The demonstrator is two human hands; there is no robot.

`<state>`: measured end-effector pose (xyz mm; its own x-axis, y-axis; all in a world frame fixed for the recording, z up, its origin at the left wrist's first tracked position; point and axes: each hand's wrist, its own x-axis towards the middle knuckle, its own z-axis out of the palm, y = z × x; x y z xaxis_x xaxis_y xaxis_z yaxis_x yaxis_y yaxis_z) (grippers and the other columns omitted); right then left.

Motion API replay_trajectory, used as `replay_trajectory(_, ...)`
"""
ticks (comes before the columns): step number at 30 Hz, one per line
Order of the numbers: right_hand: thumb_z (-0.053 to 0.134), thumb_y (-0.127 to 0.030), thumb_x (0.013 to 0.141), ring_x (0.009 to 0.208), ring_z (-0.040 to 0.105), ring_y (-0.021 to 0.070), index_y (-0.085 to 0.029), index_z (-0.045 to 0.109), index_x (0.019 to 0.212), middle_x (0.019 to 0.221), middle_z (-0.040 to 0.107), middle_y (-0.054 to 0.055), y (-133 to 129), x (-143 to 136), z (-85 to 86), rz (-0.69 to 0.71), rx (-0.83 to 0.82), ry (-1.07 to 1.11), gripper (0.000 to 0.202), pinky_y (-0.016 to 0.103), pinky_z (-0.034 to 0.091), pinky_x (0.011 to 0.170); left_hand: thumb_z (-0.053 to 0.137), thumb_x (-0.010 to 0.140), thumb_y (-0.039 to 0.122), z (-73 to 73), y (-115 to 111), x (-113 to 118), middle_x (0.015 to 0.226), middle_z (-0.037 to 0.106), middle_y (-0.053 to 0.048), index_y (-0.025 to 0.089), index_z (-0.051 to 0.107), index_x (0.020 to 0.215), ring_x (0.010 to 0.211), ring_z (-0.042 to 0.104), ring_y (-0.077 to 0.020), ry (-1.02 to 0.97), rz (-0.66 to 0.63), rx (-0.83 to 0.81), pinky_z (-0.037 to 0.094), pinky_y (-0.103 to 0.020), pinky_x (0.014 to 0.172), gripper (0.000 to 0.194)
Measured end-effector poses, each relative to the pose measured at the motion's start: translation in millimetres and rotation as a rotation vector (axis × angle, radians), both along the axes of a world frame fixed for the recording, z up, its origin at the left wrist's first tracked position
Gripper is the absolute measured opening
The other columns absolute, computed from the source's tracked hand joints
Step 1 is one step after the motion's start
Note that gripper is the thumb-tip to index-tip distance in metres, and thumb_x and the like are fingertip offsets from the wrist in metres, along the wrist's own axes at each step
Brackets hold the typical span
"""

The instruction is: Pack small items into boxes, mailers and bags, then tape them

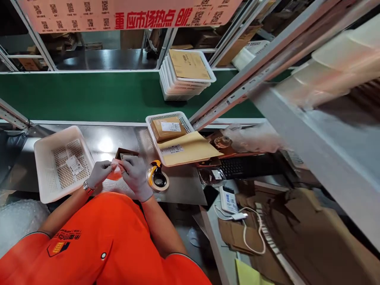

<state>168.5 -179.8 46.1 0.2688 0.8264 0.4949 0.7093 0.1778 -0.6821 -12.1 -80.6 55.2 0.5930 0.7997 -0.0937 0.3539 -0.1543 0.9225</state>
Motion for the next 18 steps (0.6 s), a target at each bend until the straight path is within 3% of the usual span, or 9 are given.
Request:
replay_trajectory(5,0.06,-0.021,0.111,0.106,0.072,0.0271,-0.027,0.084,0.12,0.112,0.08,0.011,-7.8,-3.1,-3.0,0.082,-0.04,-0.176,0.026,0.041,0.061,0.091,0.065,0.095,0.019,8.0,-13.4,10.9,0.076,0.071,-0.002,0.019,0.075,0.074,0.076,0.06,-0.0163,0.113,-0.086,0.24,0.044,-0.028,0.072,0.023)
replay_trajectory(10,0.065,-0.017,0.107,0.101,0.073,0.0255,-0.024,0.083,0.108,0.106,0.08,0.01,-17.2,9.8,-10.1,0.111,-0.059,-0.204,0.02,0.037,0.058,0.087,0.064,0.095,0.011,11.7,-25.9,17.1,0.081,0.073,-0.005,0.02,0.076,0.075,0.078,0.062,-0.0171,0.234,-0.227,0.384,0.045,-0.029,0.076,0.025)
replay_trajectory(14,0.067,-0.018,0.101,0.089,0.073,0.0222,-0.024,0.081,0.092,0.095,0.081,0.008,-27.3,17.4,-11.4,0.064,-0.063,-0.069,0.018,0.034,0.057,0.083,0.064,0.098,0.02,8.9,-31.6,27.1,0.072,0.067,-0.003,0.019,0.07,0.067,0.072,0.057,-0.0156,0.195,-0.243,0.29,0.041,-0.028,0.07,0.031)
replay_trajectory(18,0.066,-0.033,0.103,0.083,0.072,0.021,-0.025,0.08,0.087,0.088,0.08,0.005,-40.8,22.9,-11.0,-0.098,-0.031,0.281,0.023,0.033,0.057,0.079,0.067,0.1,0.048,7.9,-38.5,42.3,0.061,0.05,0.002,0.02,0.052,0.057,0.064,0.045,-0.013,0.08,-0.181,0.081,0.033,-0.028,0.063,0.053)
